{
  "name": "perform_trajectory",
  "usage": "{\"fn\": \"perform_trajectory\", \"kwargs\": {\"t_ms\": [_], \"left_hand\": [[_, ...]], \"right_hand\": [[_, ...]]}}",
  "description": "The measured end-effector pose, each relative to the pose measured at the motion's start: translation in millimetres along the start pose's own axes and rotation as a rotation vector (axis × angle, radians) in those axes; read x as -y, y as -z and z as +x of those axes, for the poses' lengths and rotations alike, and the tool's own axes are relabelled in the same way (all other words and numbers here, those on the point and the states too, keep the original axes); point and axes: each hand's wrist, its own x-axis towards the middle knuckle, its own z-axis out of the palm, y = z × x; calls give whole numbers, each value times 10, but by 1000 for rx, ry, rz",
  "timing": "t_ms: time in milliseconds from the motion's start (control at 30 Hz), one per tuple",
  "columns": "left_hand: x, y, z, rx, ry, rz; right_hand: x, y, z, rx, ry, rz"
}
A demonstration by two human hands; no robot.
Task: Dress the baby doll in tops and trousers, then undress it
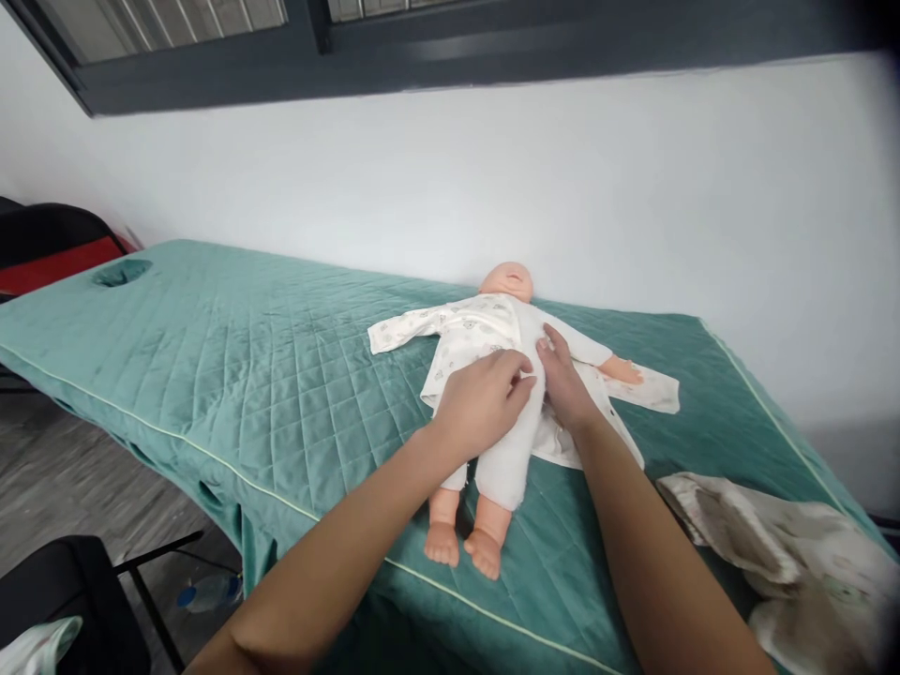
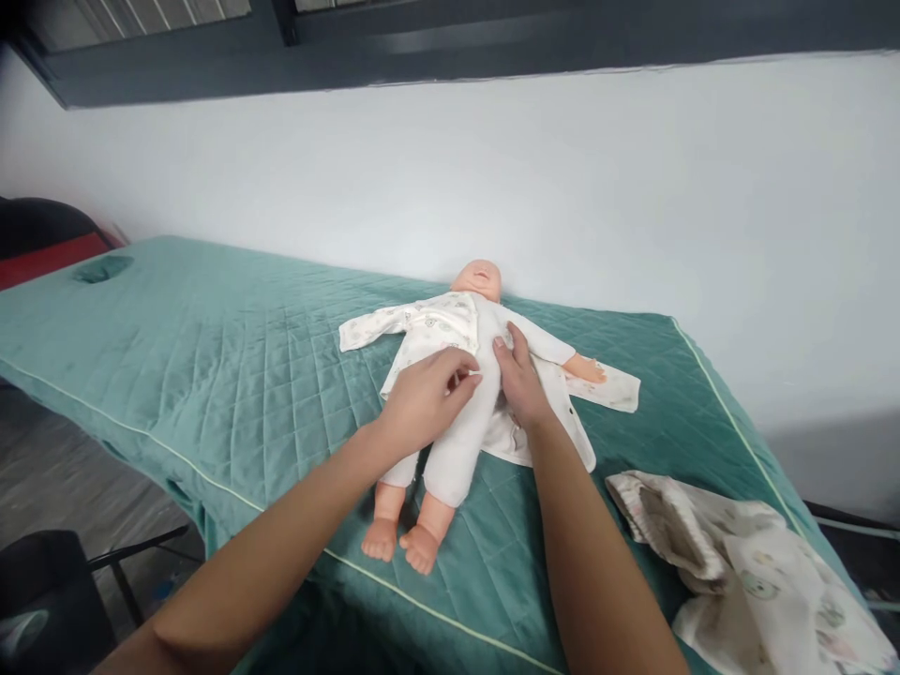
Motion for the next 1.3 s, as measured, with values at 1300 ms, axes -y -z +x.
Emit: {"fn": "perform_trajectory", "kwargs": {"t_ms": [1300], "left_hand": [[2211,788,419,-43,403,576]], "right_hand": [[805,-294,965,-94,-80,-204]]}}
